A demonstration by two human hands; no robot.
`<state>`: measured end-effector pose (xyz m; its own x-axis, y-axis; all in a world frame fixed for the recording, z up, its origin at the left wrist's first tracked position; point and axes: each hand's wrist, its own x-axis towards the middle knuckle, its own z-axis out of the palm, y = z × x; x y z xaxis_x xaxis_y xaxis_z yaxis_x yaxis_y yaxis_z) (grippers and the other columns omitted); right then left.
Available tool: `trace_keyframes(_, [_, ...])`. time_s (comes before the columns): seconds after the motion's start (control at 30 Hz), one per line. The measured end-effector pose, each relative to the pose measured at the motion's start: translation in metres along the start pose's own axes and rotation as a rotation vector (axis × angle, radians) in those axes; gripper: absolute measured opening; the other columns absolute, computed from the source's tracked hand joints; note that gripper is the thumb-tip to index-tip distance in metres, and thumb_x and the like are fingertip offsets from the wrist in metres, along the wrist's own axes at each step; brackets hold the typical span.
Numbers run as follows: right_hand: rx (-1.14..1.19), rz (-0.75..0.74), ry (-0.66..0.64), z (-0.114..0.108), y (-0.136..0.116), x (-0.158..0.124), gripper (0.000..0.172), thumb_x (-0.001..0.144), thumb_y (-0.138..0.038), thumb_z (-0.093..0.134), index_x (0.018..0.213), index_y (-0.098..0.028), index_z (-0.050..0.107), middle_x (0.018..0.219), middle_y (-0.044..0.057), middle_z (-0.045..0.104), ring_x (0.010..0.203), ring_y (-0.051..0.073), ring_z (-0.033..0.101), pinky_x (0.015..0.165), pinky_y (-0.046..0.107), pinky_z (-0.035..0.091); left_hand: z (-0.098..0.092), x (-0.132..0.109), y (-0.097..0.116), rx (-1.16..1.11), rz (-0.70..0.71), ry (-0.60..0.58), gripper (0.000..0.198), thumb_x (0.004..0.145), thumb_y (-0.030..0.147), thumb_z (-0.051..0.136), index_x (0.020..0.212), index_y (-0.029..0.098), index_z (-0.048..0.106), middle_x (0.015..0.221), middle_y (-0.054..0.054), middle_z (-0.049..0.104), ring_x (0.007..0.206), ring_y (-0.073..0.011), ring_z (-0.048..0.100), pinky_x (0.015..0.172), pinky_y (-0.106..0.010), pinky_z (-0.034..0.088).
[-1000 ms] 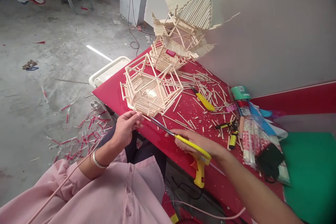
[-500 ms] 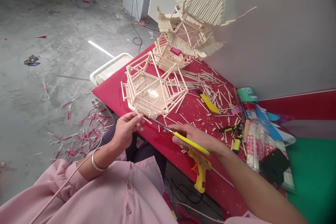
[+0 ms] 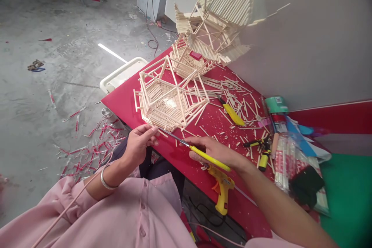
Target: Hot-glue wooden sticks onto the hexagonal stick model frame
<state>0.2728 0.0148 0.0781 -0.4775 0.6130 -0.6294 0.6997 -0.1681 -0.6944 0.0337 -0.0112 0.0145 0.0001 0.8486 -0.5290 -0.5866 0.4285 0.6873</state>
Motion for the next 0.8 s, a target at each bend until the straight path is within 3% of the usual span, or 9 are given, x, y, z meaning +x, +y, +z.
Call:
trace_keyframes(0.27, [0.047,-0.008,0.008,0.002,0.004,0.001,0.067,0.075,-0.059,0.07,0.127,-0.017,0.067,0.097,0.004,0.073,0.089,0.021,0.066,0.078,0.03,0.053,0.0,-0.001,0.0,-0.013,0.001,-0.014,0.039,0.056,0.041,0.09,0.065,0.014,0.063,0.056,0.001,0.064,0.043,-0.0071,0.056,0.045,-0.018,0.045])
trace_keyframes(0.47, [0.145,0.019,0.052,0.009,0.006,0.001,0.071,0.07,-0.057,0.076,0.128,-0.016,0.067,0.103,0.006,0.074,0.094,0.023,0.067,0.084,0.032,0.054,-0.002,0.0,-0.001,-0.028,-0.002,-0.008,0.039,0.055,0.04,0.091,0.065,0.014,0.064,0.056,0.001,0.064,0.042,-0.0073,0.056,0.045,-0.017,0.044])
trace_keyframes(0.8, [0.054,-0.032,0.055,0.008,0.008,-0.007,0.064,0.078,-0.059,0.069,0.126,-0.016,0.068,0.107,0.008,0.074,0.098,0.023,0.069,0.086,0.031,0.054,-0.003,0.001,-0.002,-0.045,-0.001,-0.013,0.039,0.056,0.04,0.091,0.066,0.014,0.064,0.057,0.001,0.064,0.043,-0.0074,0.056,0.046,-0.018,0.046])
